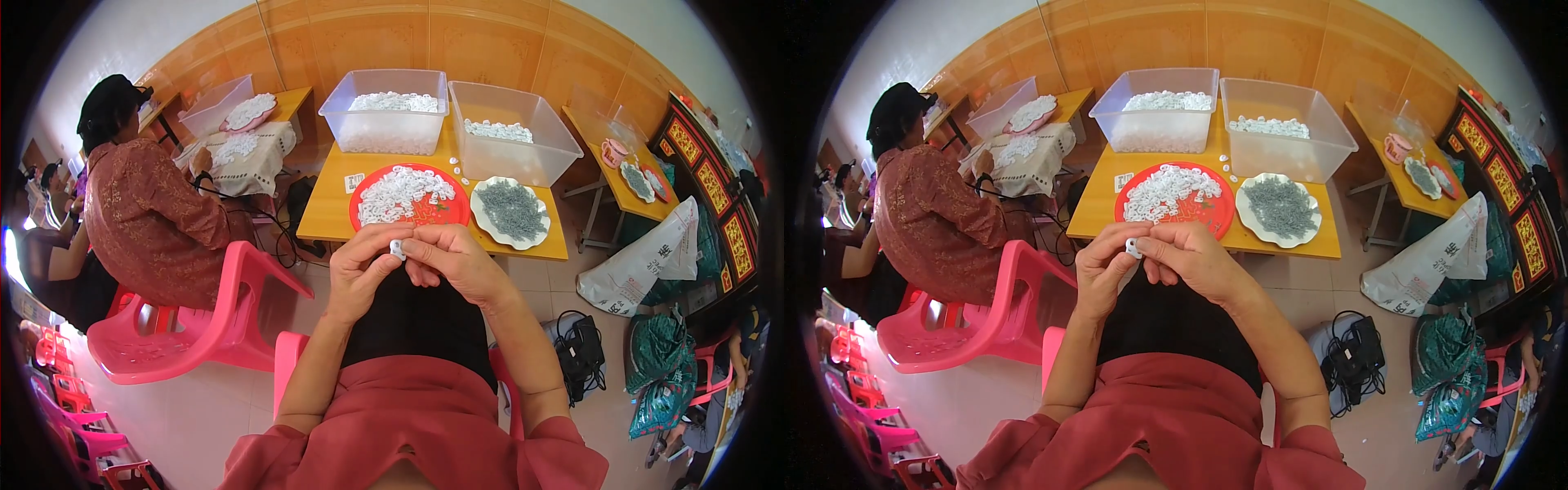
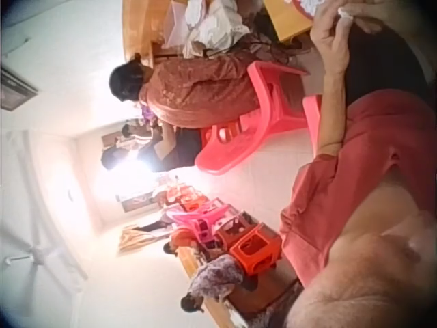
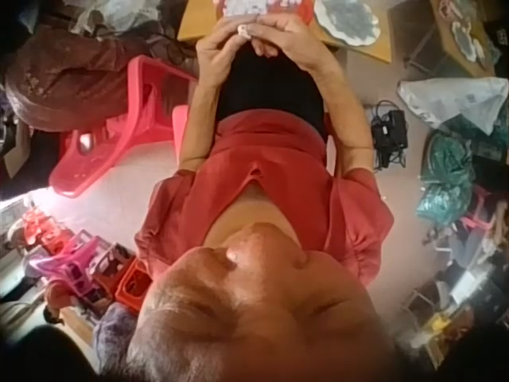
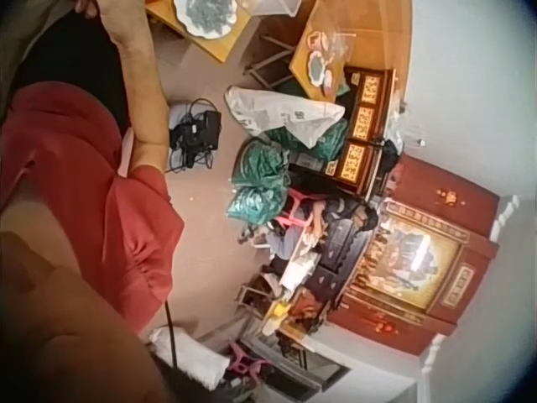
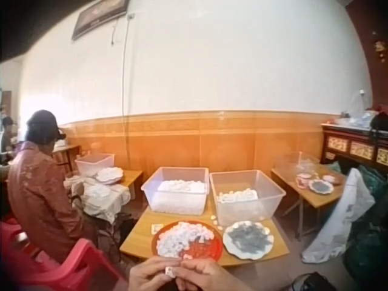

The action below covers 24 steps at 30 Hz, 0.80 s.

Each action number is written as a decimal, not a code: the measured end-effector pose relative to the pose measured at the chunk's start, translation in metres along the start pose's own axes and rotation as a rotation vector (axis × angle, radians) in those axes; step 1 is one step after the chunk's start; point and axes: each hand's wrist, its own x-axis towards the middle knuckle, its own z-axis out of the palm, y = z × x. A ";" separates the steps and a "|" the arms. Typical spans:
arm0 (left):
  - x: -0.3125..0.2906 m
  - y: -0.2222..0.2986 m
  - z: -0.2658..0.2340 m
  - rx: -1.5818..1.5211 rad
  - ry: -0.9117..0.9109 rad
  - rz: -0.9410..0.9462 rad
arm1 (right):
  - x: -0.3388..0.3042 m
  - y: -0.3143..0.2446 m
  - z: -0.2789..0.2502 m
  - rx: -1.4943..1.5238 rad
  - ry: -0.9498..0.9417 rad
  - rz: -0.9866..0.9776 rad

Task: The worker is manually inspecting and assembling small white plastic components at a workstation.

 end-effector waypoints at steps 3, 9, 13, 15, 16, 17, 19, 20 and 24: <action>-0.001 -0.001 0.003 0.016 0.040 -0.033 | 0.001 0.003 -0.003 -0.121 -0.023 -0.024; -0.004 -0.005 0.006 -0.141 0.177 -0.135 | -0.003 -0.001 0.012 -0.614 0.053 -0.307; -0.008 -0.006 0.008 -0.155 0.208 -0.088 | -0.002 0.002 0.021 -0.760 0.113 -0.492; -0.010 -0.007 0.012 -0.140 0.218 -0.079 | -0.001 0.005 0.021 -0.834 0.146 -0.547; -0.013 -0.010 0.015 -0.218 0.239 -0.104 | 0.000 0.008 0.021 -0.835 0.146 -0.547; -0.015 -0.012 0.019 -0.296 0.260 -0.129 | 0.000 0.013 0.021 -0.871 0.186 -0.576; -0.017 -0.004 0.032 -0.426 0.279 -0.163 | 0.000 0.018 0.022 -0.905 0.229 -0.603; -0.018 -0.001 0.037 -0.557 0.300 -0.195 | 0.000 0.019 0.023 -0.939 0.271 -0.644; -0.023 0.000 0.053 -0.642 0.332 -0.200 | 0.000 0.022 0.024 -1.070 0.365 -0.782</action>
